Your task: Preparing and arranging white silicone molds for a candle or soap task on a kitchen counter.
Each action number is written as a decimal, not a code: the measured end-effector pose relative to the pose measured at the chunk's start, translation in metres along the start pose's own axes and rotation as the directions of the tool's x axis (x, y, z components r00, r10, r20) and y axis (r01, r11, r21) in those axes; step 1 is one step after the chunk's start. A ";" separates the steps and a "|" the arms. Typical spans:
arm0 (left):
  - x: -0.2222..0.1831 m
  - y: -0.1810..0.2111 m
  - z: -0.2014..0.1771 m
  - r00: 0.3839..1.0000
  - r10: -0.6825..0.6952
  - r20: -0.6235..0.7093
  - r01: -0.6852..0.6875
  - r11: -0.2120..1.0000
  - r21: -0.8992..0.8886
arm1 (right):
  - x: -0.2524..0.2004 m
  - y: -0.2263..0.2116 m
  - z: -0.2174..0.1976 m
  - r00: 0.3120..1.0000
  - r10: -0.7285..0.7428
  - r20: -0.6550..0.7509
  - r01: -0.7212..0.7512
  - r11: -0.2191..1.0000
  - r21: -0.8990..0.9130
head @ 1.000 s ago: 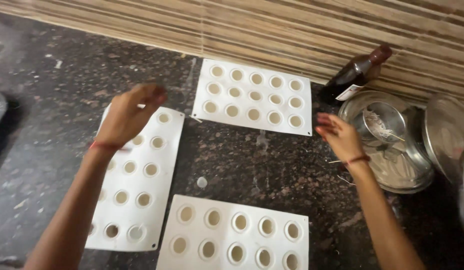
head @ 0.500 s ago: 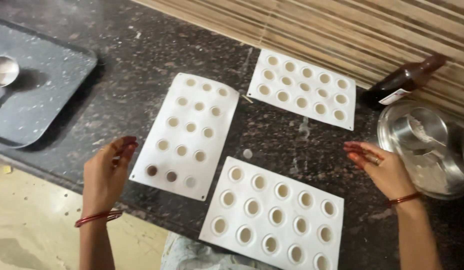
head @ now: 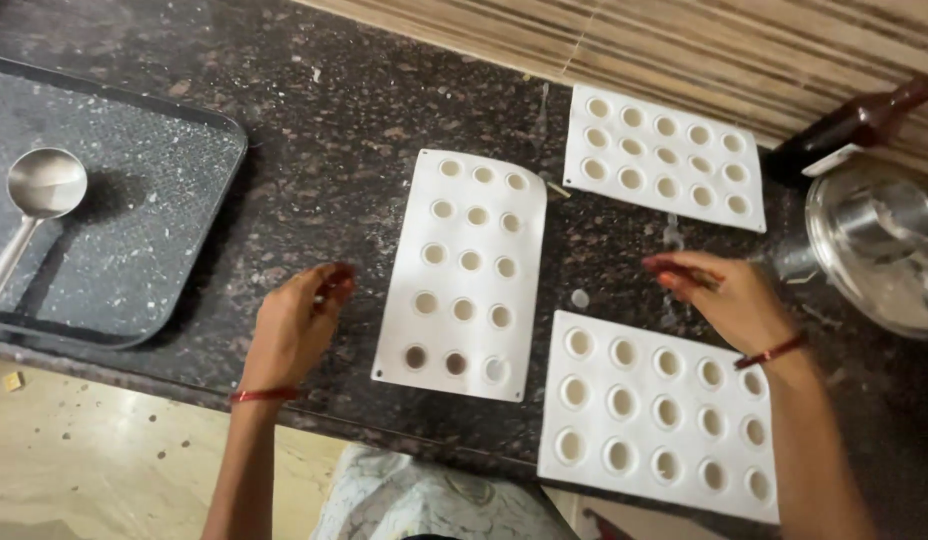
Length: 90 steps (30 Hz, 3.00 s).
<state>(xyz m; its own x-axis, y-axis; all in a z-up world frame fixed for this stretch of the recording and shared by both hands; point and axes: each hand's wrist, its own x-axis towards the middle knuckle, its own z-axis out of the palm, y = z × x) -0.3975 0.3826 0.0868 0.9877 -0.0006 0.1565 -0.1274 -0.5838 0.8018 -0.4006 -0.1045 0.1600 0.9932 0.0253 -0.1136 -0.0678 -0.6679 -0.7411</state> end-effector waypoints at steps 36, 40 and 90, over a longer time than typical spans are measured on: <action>0.236 -0.063 0.118 0.969 -0.114 0.221 0.122 0.992 -0.021 | 0.193 0.065 0.135 0.968 0.234 -0.088 -0.216 0.961 0.172; 0.244 -0.059 0.125 0.977 -0.135 0.164 0.144 0.988 -0.045 | 0.194 0.047 0.137 0.965 0.233 -0.122 -0.207 0.959 0.193; 0.284 -0.057 0.139 1.000 -0.018 0.002 0.017 0.943 -0.331 | 0.240 -0.013 0.121 0.898 0.170 -0.405 -0.112 0.980 0.164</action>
<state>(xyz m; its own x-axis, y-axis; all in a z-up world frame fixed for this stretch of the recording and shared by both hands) -0.0975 0.3027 0.0054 0.9900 0.0079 0.1410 -0.1331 -0.2820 0.9501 -0.1724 -0.0002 0.0620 0.9191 -0.3921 0.0399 -0.1929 -0.5357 -0.8221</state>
